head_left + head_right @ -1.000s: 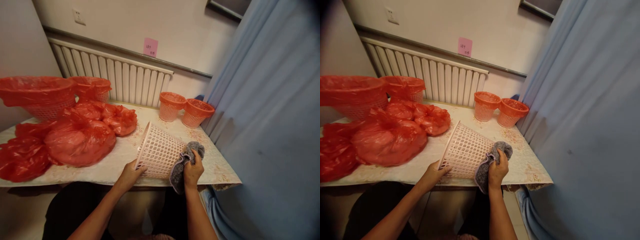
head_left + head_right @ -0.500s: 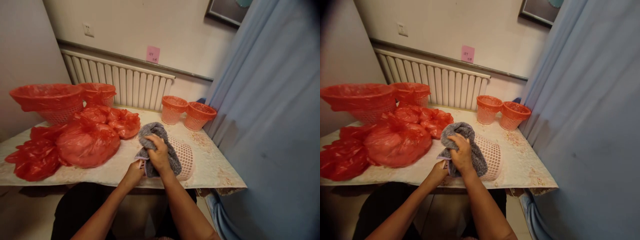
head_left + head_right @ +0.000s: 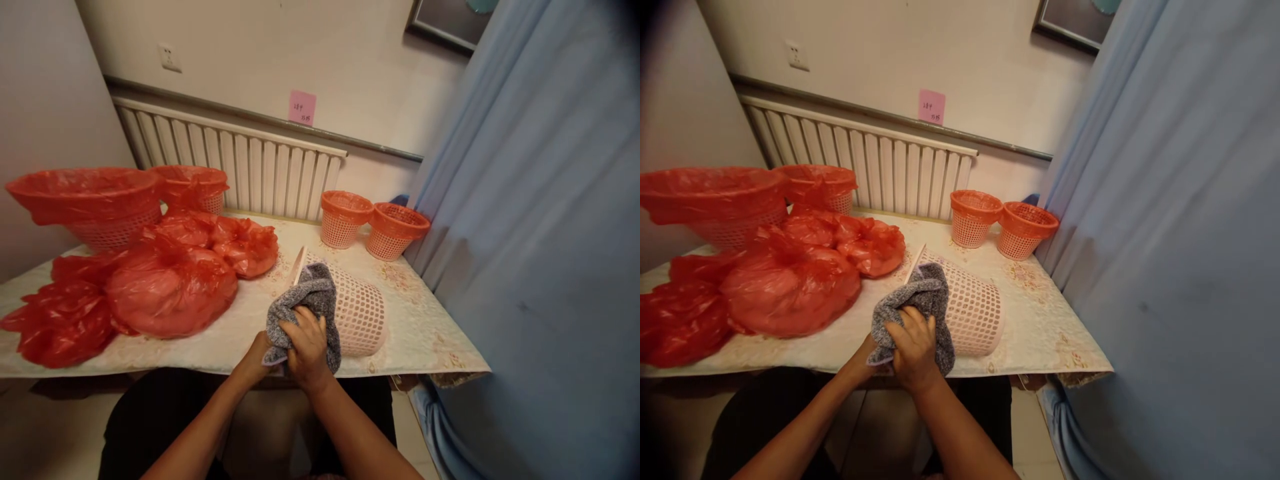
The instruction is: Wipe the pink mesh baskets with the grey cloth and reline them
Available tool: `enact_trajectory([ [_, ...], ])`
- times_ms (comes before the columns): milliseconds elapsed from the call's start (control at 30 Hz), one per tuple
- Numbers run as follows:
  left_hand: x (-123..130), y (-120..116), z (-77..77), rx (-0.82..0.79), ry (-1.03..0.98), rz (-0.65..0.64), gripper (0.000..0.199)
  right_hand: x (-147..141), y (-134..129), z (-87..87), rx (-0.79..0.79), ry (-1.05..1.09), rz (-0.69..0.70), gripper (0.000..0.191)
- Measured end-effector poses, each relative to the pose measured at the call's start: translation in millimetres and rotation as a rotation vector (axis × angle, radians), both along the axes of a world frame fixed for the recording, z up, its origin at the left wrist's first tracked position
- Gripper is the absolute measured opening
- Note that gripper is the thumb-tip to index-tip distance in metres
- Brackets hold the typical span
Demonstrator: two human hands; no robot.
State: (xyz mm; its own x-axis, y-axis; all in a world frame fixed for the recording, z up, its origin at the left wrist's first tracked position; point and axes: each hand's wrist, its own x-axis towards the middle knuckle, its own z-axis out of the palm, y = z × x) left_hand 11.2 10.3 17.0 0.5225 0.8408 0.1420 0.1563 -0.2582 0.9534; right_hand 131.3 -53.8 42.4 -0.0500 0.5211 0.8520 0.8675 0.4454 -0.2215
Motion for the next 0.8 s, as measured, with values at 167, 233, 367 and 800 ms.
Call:
enact_trajectory([
  [167,10.9,-0.5,-0.6,-0.012,0.006,0.012,0.027,41.6,6.1,-9.9,-0.064,0.125,-0.206,0.049],
  [233,14.2,-1.7,-2.6,-0.038,0.011,0.022,0.032,73.4,2.5,-18.1,-0.048,0.193,-0.313,0.050],
  [367,17.5,-4.7,-2.6,-0.033,0.046,0.010,0.030,132.3,-12.2,-27.5,0.045,0.336,-0.507,0.044],
  [800,15.9,-21.0,1.0,-0.012,0.064,0.035,0.028,88.3,17.8,45.6,-0.066,0.484,-0.189,0.044],
])
